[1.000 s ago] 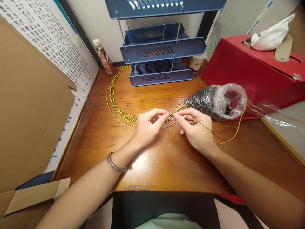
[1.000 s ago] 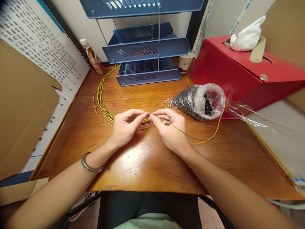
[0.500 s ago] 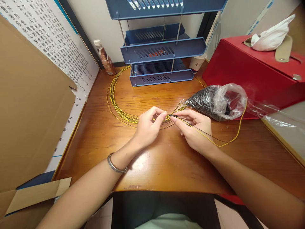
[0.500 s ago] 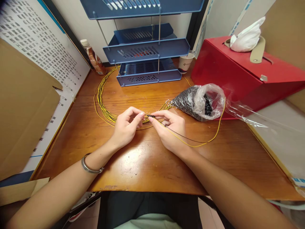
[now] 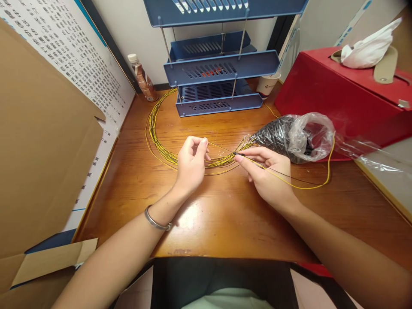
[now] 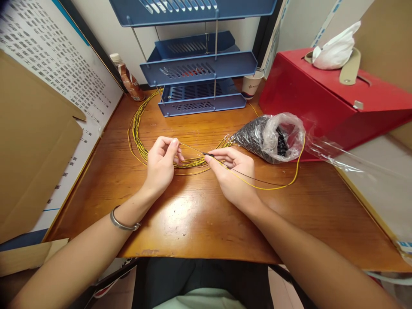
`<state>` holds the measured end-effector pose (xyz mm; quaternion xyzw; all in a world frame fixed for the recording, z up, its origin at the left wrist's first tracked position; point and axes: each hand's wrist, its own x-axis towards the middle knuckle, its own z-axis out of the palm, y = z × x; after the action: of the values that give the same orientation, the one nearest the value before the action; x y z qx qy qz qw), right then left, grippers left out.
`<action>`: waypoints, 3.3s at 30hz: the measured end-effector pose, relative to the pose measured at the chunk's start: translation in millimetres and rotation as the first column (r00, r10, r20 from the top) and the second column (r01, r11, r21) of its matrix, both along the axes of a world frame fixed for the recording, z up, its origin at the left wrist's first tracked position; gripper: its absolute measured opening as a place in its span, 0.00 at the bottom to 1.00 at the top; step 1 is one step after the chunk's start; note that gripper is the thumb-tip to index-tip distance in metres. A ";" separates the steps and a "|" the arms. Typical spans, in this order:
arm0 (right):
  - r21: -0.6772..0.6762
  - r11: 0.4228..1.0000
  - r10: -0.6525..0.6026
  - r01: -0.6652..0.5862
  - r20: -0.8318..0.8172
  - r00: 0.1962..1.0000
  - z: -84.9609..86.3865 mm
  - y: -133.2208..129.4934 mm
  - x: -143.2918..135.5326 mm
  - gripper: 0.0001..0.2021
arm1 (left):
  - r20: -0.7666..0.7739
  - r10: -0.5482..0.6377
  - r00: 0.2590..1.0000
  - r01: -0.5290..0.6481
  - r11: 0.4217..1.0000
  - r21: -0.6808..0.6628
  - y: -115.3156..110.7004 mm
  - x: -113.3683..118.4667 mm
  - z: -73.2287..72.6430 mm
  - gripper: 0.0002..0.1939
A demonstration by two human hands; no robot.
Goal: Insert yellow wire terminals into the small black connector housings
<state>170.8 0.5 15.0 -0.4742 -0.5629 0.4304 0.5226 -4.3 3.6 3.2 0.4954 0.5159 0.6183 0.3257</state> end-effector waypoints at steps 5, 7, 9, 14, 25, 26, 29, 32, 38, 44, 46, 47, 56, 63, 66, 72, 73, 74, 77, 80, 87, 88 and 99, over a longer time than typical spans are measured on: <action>-0.005 1.000 0.001 -0.001 -0.026 1.000 1.1 -0.3 0.2 0.08 | 0.039 0.049 0.998 -0.049 0.999 -0.002 -1.0 3.6 -0.7 0.12; 0.000 1.000 -0.002 0.002 -0.033 0.999 0.8 -1.0 0.2 0.07 | 0.048 0.052 0.998 -0.052 0.999 0.005 -1.6 4.8 -1.3 0.12; 0.004 1.000 -0.002 0.002 -0.033 0.999 0.3 -1.3 0.6 0.07 | 0.051 0.062 0.997 -0.062 0.998 0.009 -1.2 4.6 -2.2 0.13; 0.016 1.000 -0.026 0.027 -0.041 0.999 -1.1 1.7 3.4 0.07 | 0.119 0.129 0.984 -0.132 0.991 0.021 3.8 -1.4 -2.4 0.14; -0.012 1.000 0.022 -0.023 -0.088 0.996 -0.1 -2.3 -2.2 0.12 | -0.216 -0.223 0.950 0.244 0.967 0.072 -14.2 6.6 6.3 0.30; -0.013 0.998 0.060 -0.061 -0.080 0.995 -0.1 -3.6 -3.0 0.13 | -0.242 -0.279 0.929 0.296 0.954 0.037 -14.9 7.5 5.5 0.30; -0.010 0.986 0.169 -0.169 -0.053 0.984 -1.4 -7.1 -5.3 0.12 | -0.268 -0.372 0.889 0.387 0.922 0.006 -15.3 8.5 3.7 0.30; 0.001 0.978 0.210 -0.210 -0.059 0.976 -4.0 -9.3 -6.9 0.09 | -0.271 -0.360 0.892 0.384 0.922 0.038 -15.1 8.4 2.6 0.30; 0.028 0.988 0.149 -0.149 -0.025 0.988 -4.7 -9.8 -7.7 0.07 | -0.177 -0.275 0.945 0.292 0.953 0.078 -12.7 8.7 -1.1 0.30; 0.025 0.995 0.095 -0.094 -0.038 0.995 -1.2 -8.2 -7.6 0.09 | 0.056 -0.071 0.996 0.066 0.993 0.093 -5.3 8.2 2.1 0.32; 0.016 0.996 0.083 -0.083 -0.042 0.996 -0.9 -7.6 -7.5 0.10 | 0.142 -0.015 0.990 0.005 0.997 0.073 -3.1 7.9 3.1 0.31; 0.007 0.997 0.080 -0.080 -0.049 0.996 -1.0 -7.3 -7.5 0.10 | 0.179 0.009 0.984 -0.021 0.998 0.064 -2.2 7.6 3.4 0.31; -0.034 0.995 0.088 -0.096 -0.182 0.979 -3.4 -4.8 -5.2 0.11 | 0.359 0.137 0.923 -0.183 0.979 0.096 2.6 2.1 6.0 0.29; -0.056 0.994 0.079 -0.093 -0.213 0.974 -2.0 -0.8 -1.6 0.13 | -0.143 -0.121 0.982 0.135 0.986 0.094 -5.7 6.1 0.7 0.30; -0.097 0.982 0.141 -0.161 -0.188 0.972 -1.0 -3.3 -3.3 0.16 | -0.311 -0.298 0.902 0.328 0.943 0.048 -9.8 8.3 -1.0 0.24; -0.110 0.979 0.133 -0.170 -0.278 0.951 -5.5 -0.5 -4.9 0.22 | -0.322 -0.185 0.929 0.234 0.965 0.120 -9.3 6.3 0.5 0.25; -0.100 0.988 0.077 -0.117 -0.338 0.938 -5.6 2.5 -3.4 0.22 | -0.284 -0.131 0.950 0.171 0.978 0.122 -8.2 5.3 0.5 0.26; -0.098 0.994 0.006 -0.050 -0.403 0.915 -4.9 6.3 -1.1 0.22 | -0.237 -0.078 0.968 0.109 0.986 0.122 -6.9 4.3 0.4 0.26; -0.151 0.975 -0.222 0.166 -0.547 0.807 1.1 20.6 9.8 0.15 | -0.102 0.060 0.993 -0.050 0.994 0.101 -2.8 1.1 -0.4 0.26; -0.202 0.936 -0.351 0.288 -0.584 0.732 8.6 34.9 22.7 0.06 | -0.064 0.100 0.993 -0.094 0.992 0.087 -0.5 -0.6 -0.8 0.27; 0.015 0.936 -0.305 0.352 -0.466 0.831 11.0 54.6 44.1 0.07 | -0.185 -0.102 0.977 0.121 0.988 0.092 -6.2 3.9 -0.1 0.28; 0.050 0.941 -0.282 0.335 -0.429 0.858 10.4 56.9 47.1 0.07 | -0.197 -0.136 0.971 0.155 0.984 0.086 -7.2 4.4 -0.2 0.27; -0.067 0.995 0.083 -0.074 0.140 0.987 -4.2 54.1 48.5 0.21 | -0.177 -0.034 0.984 0.049 0.996 0.076 -6.4 3.0 0.5 0.27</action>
<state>219.3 54.6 10.8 -0.4970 -0.6034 0.4330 0.4488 -1.3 -2.7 3.7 0.5714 0.5072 0.5852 0.2717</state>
